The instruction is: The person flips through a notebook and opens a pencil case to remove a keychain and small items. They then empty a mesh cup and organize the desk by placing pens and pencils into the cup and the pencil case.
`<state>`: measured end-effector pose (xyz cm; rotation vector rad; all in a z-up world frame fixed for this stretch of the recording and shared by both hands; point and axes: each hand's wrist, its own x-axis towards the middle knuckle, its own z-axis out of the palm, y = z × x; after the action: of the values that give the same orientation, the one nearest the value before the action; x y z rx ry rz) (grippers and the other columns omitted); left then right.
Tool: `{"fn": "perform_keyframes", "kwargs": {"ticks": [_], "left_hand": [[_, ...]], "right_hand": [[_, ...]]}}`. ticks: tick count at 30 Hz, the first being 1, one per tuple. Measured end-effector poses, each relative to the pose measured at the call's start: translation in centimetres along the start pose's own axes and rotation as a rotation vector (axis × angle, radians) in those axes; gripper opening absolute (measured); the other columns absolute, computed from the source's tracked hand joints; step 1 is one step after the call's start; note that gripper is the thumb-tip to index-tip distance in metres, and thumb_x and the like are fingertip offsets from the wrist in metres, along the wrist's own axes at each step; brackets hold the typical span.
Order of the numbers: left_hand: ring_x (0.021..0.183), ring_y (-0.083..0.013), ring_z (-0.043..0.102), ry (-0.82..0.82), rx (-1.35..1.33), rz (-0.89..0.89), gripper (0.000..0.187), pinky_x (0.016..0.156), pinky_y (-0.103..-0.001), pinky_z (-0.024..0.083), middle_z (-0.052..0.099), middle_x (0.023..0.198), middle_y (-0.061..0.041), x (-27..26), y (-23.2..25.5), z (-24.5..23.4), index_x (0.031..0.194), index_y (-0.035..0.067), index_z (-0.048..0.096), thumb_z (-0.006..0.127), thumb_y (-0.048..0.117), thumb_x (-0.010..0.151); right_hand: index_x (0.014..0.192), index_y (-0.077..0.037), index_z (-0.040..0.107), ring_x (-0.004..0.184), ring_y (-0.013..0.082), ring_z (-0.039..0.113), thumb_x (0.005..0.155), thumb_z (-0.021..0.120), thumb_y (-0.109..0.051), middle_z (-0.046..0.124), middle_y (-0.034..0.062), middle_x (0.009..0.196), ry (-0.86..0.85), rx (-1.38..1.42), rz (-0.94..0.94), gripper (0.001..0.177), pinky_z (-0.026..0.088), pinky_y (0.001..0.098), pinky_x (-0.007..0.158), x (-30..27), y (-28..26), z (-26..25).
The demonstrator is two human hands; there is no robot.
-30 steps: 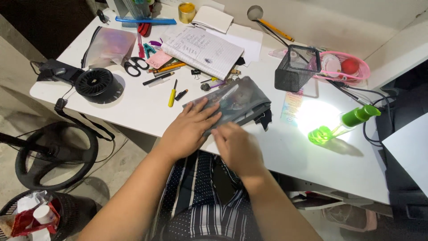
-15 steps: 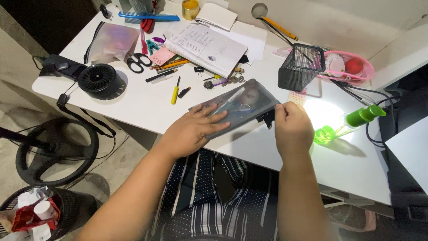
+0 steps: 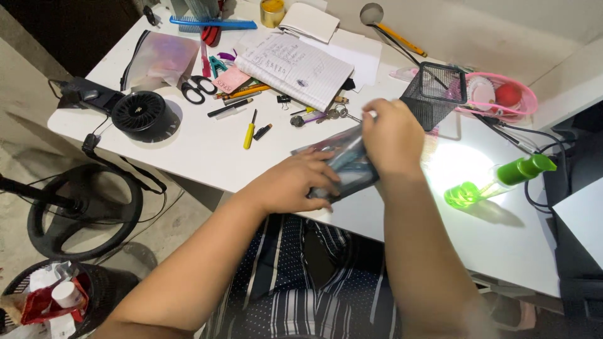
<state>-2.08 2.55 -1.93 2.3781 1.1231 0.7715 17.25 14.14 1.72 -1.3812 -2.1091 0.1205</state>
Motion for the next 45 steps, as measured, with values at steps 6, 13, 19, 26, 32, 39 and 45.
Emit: {"fn": "perform_keyframes", "kwargs": {"ticks": [6, 13, 19, 26, 32, 39, 45], "left_hand": [[0.117, -0.0318, 0.067, 0.071, -0.109, -0.146, 0.022, 0.113, -0.044, 0.042, 0.076, 0.107, -0.009, 3.1, -1.2, -0.7, 0.102, 0.012, 0.076, 0.063, 0.012, 0.085], [0.116, -0.0361, 0.067, 0.437, -0.198, -0.506, 0.034, 0.101, -0.041, 0.050, 0.071, 0.121, -0.021, 5.7, -3.4, -0.5, 0.124, 0.005, 0.060, 0.050, 0.001, 0.092], [0.137, -0.0417, 0.049, 0.573, -0.174, -0.404, 0.052, 0.112, -0.043, 0.043, 0.042, 0.153, -0.028, 5.3, -4.0, 0.3, 0.144, 0.004, 0.048, 0.051, -0.003, 0.093], [0.138, -0.0250, 0.054, 0.916, -0.849, -0.454, 0.062, 0.104, -0.036, 0.049, 0.048, 0.152, -0.017, 4.7, -7.1, 0.1, 0.154, 0.012, 0.034, 0.048, 0.001, 0.094], [0.118, -0.0228, 0.062, 1.286, -0.546, -0.455, 0.062, 0.088, -0.033, 0.061, 0.056, 0.143, -0.018, 5.1, -11.7, -3.6, 0.154, 0.006, 0.039, 0.067, 0.006, 0.099], [0.073, -0.0198, 0.067, 1.325, -0.954, -0.762, 0.087, 0.067, -0.035, 0.065, 0.064, 0.105, -0.015, 6.4, -11.9, -8.8, 0.155, 0.013, 0.024, 0.061, -0.007, 0.079], [0.056, -0.0147, 0.055, 1.160, -1.220, -0.647, 0.093, 0.056, -0.033, 0.058, 0.059, 0.083, -0.009, 7.1, -13.3, -7.9, 0.160, 0.016, 0.029, 0.056, -0.010, 0.075]], "right_hand": [[0.100, -0.018, 0.079, 0.097, 0.0364, 0.066, 0.083, 0.077, -0.034, 0.068, 0.0143, 0.104, -0.226, -0.134, 0.017, 0.024, 0.052, 0.0472, 0.082, 4.3, -0.5, 3.3], [0.099, -0.011, 0.077, 0.088, 0.0279, 0.068, 0.091, 0.076, -0.030, 0.069, 0.0106, 0.098, -0.116, 0.260, 0.049, 0.020, 0.053, 0.0390, 0.079, 4.0, 0.9, 4.1], [0.098, -0.005, 0.068, 0.069, 0.0111, 0.051, 0.099, 0.067, -0.020, 0.078, 0.0065, 0.101, -0.097, 1.027, 0.219, 0.015, 0.042, 0.0288, 0.064, 4.8, 4.0, 4.4], [0.101, -0.005, 0.066, 0.082, 0.0112, 0.067, 0.101, 0.064, -0.021, 0.079, 0.0057, 0.101, 0.032, 0.703, 0.153, 0.016, 0.053, 0.0270, 0.073, 4.5, 2.9, 3.3], [0.096, -0.012, 0.074, 0.093, 0.0293, 0.070, 0.092, 0.073, -0.028, 0.073, 0.0106, 0.104, 0.024, 0.241, 0.120, 0.017, 0.053, 0.0404, 0.081, 4.3, 2.2, 2.9], [0.093, -0.013, 0.075, 0.092, 0.0305, 0.068, 0.089, 0.074, -0.029, 0.072, 0.0095, 0.102, -0.061, 0.166, 0.122, 0.017, 0.053, 0.0417, 0.080, 4.3, 1.9, 3.1], [0.094, -0.014, 0.076, 0.090, 0.0295, 0.069, 0.089, 0.072, -0.032, 0.073, 0.0084, 0.102, -0.144, 0.154, 0.191, 0.019, 0.053, 0.0412, 0.080, 4.3, 1.1, 2.5]]}}
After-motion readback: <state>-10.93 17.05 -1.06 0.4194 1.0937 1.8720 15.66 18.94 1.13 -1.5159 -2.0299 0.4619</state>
